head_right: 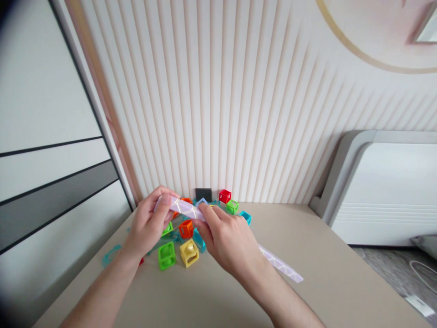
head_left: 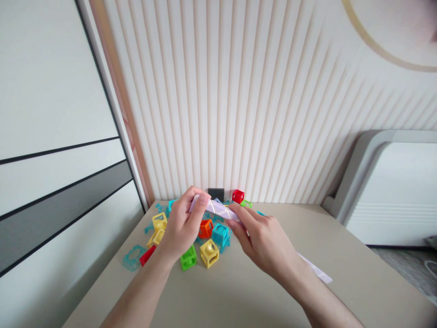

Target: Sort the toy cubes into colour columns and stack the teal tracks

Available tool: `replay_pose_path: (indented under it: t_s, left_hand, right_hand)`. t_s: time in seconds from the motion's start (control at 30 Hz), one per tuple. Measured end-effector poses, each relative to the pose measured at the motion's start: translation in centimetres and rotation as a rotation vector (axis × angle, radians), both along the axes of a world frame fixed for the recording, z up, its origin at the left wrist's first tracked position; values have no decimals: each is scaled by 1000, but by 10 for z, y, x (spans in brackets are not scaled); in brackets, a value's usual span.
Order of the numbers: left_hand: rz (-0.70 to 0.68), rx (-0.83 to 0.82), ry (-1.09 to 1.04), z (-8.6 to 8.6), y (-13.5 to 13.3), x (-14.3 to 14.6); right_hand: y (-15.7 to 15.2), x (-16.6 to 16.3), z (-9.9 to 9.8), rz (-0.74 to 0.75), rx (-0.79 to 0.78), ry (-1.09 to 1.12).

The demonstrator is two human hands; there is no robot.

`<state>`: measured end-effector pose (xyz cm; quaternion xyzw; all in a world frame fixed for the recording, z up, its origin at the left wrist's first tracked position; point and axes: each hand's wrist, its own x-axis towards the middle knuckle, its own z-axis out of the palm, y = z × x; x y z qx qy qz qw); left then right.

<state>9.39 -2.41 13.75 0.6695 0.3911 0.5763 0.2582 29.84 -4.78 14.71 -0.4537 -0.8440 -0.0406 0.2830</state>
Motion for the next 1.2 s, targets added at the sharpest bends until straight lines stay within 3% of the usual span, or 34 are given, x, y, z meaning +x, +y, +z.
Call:
replay_pose_path:
  t_s: [0.27,0.53,0.67,1.0,1.2]
  left_hand:
    - [32,90,175,0,0,-2]
    - [107,439,473,7,-2,-6]
    - [65,567,490,7,-4,-11]
    - [-120,462,449,14,-10,-17]
    - [147,382,586,27,-19,-13]
  right_hand:
    - [-3,4,9,36,-183,-2]
    - [-7,7,14,117,-329,50]
    - [-10,7,15,186,-391,54]
    - [-18,11,10,308,-428,13]
    - [-8,-3,4,223,-379,92]
